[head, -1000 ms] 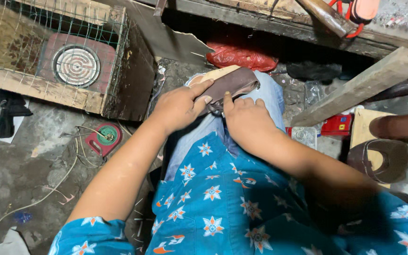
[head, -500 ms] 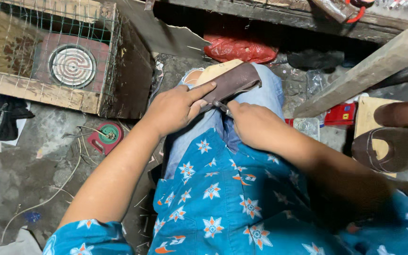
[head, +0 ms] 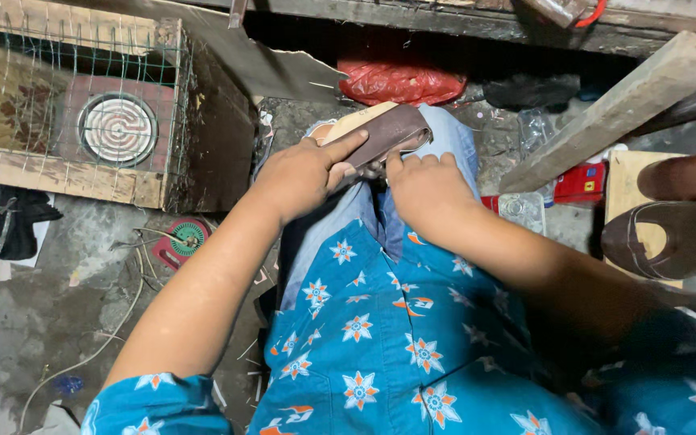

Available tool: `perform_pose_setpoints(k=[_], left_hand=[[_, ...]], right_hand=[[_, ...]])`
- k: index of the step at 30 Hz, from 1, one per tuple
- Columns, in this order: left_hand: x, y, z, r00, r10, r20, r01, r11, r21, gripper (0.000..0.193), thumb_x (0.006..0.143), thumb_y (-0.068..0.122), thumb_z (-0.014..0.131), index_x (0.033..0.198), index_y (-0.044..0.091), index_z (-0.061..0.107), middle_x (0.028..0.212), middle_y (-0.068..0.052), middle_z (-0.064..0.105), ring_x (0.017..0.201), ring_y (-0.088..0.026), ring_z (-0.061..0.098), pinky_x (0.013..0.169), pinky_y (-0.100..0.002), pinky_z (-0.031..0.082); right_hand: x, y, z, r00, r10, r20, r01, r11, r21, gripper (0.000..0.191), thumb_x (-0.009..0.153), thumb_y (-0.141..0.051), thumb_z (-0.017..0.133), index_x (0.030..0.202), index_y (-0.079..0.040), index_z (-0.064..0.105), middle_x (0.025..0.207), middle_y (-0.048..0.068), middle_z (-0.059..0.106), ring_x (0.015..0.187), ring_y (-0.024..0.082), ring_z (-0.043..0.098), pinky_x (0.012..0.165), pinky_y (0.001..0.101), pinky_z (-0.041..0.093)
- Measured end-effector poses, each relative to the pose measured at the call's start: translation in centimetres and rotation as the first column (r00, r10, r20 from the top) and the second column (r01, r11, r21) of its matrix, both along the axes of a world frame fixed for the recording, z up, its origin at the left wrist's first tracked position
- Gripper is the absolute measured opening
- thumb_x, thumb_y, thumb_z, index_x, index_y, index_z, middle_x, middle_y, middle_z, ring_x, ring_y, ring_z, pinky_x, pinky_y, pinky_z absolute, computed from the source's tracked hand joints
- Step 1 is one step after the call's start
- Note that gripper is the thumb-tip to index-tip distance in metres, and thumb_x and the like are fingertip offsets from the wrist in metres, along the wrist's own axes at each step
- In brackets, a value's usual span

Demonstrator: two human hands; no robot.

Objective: The person sits on the floor and uses a hammer and a curved metal tool to attach a brown strap to a slipper sole. They repeatedly position the tool and strike it with the hammer to secure the strap, then inspect the slipper and continue hammering along the edge.

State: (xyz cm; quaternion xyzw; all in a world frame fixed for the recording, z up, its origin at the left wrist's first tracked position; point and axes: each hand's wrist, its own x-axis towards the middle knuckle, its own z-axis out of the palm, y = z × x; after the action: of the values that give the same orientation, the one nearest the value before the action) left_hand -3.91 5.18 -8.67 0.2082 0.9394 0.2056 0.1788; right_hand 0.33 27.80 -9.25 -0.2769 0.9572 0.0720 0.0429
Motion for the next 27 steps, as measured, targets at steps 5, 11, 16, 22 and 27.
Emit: perform_pose_setpoints(k=[5,11,16,22,27], left_hand=[[0.8,0.3,0.6,0.994,-0.026,-0.106,0.031,0.999,0.043,0.051,0.096,0.035,0.059,0.147,0.040,0.050,0.135,-0.020,0.058,0.099,-0.043,0.067,0.085,-0.051,0.053],[0.4,0.3,0.7,0.999,-0.019,-0.041,0.019,1.000,0.003,0.051,0.098,0.037,0.057,0.148,0.042,0.048,0.132,-0.020,0.059,0.102,-0.043,0.066,0.086,-0.052,0.053],[0.0,0.5,0.8,0.999,-0.044,-0.030,0.043,0.999,-0.031,0.052,0.099,0.038,0.056,0.150,0.043,0.046,0.126,-0.022,0.061,0.102,-0.044,0.066,0.087,-0.052,0.053],[0.7,0.4,1.0,0.997,-0.041,-0.066,0.038,0.999,-0.039,0.052,0.098,0.037,0.057,0.149,0.043,0.047,0.135,-0.019,0.057,0.099,-0.043,0.067,0.084,-0.053,0.054],[0.7,0.3,0.9,0.989,-0.054,-0.140,0.057,0.998,0.017,0.050,0.098,0.037,0.059,0.147,0.041,0.050,0.142,-0.017,0.053,0.098,-0.043,0.068,0.084,-0.053,0.055]], right_hand=[[-0.8,1.1,0.5,0.944,-0.095,0.315,0.166,0.965,-0.205,0.025,0.092,-0.009,0.050,0.113,0.003,0.059,0.098,0.023,0.069,0.088,0.041,0.068,0.078,0.0510,0.053],[0.0,2.1,1.6,0.978,-0.018,0.208,0.087,0.941,-0.327,0.040,0.085,-0.008,0.051,0.123,0.005,0.056,0.095,0.020,0.072,0.092,0.039,0.068,0.081,0.0512,0.049],[-0.7,0.7,0.9,0.982,-0.050,0.181,0.090,0.970,-0.224,0.047,0.087,-0.012,0.052,0.131,0.005,0.055,0.092,0.018,0.074,0.091,0.034,0.070,0.077,0.0492,0.047],[-1.6,0.7,0.8,0.904,-0.125,0.409,0.185,0.977,-0.110,0.031,0.091,-0.011,0.051,0.117,0.002,0.057,0.097,0.022,0.072,0.095,0.039,0.070,0.081,0.0502,0.054],[-0.9,1.1,1.0,0.953,-0.044,0.299,0.121,0.963,-0.243,0.038,0.088,-0.008,0.051,0.122,0.006,0.055,0.094,0.024,0.072,0.090,0.040,0.070,0.077,0.0512,0.053]])
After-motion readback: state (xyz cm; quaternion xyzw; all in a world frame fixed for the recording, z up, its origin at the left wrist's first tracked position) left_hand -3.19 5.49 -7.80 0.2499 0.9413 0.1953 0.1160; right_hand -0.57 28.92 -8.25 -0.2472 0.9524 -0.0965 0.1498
